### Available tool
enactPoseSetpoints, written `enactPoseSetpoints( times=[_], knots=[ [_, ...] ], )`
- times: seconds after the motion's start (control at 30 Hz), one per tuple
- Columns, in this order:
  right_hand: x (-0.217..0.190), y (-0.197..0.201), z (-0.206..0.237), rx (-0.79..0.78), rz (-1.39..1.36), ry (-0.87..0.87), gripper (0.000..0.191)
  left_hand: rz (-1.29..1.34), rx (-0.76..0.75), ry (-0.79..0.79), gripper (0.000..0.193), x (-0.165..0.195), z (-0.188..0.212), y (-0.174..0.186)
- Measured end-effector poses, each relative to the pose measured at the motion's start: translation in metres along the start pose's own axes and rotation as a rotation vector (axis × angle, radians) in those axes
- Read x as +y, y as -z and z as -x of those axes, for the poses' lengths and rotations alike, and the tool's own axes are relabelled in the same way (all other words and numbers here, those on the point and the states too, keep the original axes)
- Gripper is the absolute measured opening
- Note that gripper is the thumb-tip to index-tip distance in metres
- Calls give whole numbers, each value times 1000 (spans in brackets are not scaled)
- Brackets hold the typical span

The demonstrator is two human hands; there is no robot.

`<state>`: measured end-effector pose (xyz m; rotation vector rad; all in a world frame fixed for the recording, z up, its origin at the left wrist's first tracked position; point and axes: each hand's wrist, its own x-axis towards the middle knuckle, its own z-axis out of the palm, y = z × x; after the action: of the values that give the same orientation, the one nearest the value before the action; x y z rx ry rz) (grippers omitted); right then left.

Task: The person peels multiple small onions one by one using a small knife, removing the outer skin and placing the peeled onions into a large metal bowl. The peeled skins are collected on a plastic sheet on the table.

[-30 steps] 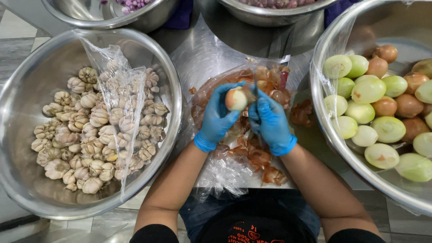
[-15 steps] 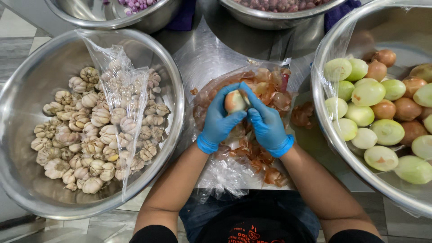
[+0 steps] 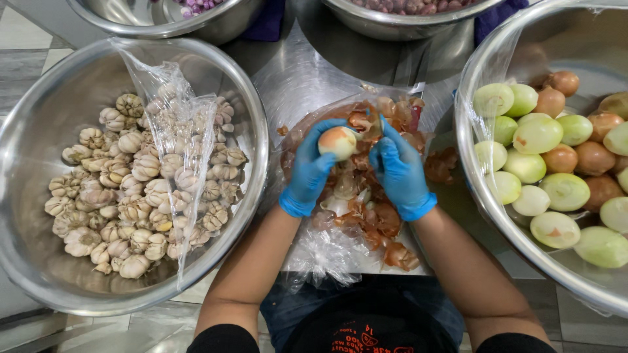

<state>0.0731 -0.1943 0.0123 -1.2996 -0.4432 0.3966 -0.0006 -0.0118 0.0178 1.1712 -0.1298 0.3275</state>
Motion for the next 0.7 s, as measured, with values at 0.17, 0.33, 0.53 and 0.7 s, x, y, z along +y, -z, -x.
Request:
enactPoseSetpoints(
  times=[0.17, 0.33, 0.53, 0.7],
  knots=[
    [-6, -3, 2, -49, 1, 29, 60, 165, 77, 26, 60, -3, 0, 2],
    [-21, -8, 8, -143, -27, 48, 61, 290, 102, 113, 50, -13, -2, 4],
    [-31, -22, 17, -44, 304, 219, 78, -200, 72, -10, 52, -14, -2, -5],
    [-15, -23, 17, 175, 217, 191, 27, -311, -74, -60, 53, -6, 6, -12]
  ],
)
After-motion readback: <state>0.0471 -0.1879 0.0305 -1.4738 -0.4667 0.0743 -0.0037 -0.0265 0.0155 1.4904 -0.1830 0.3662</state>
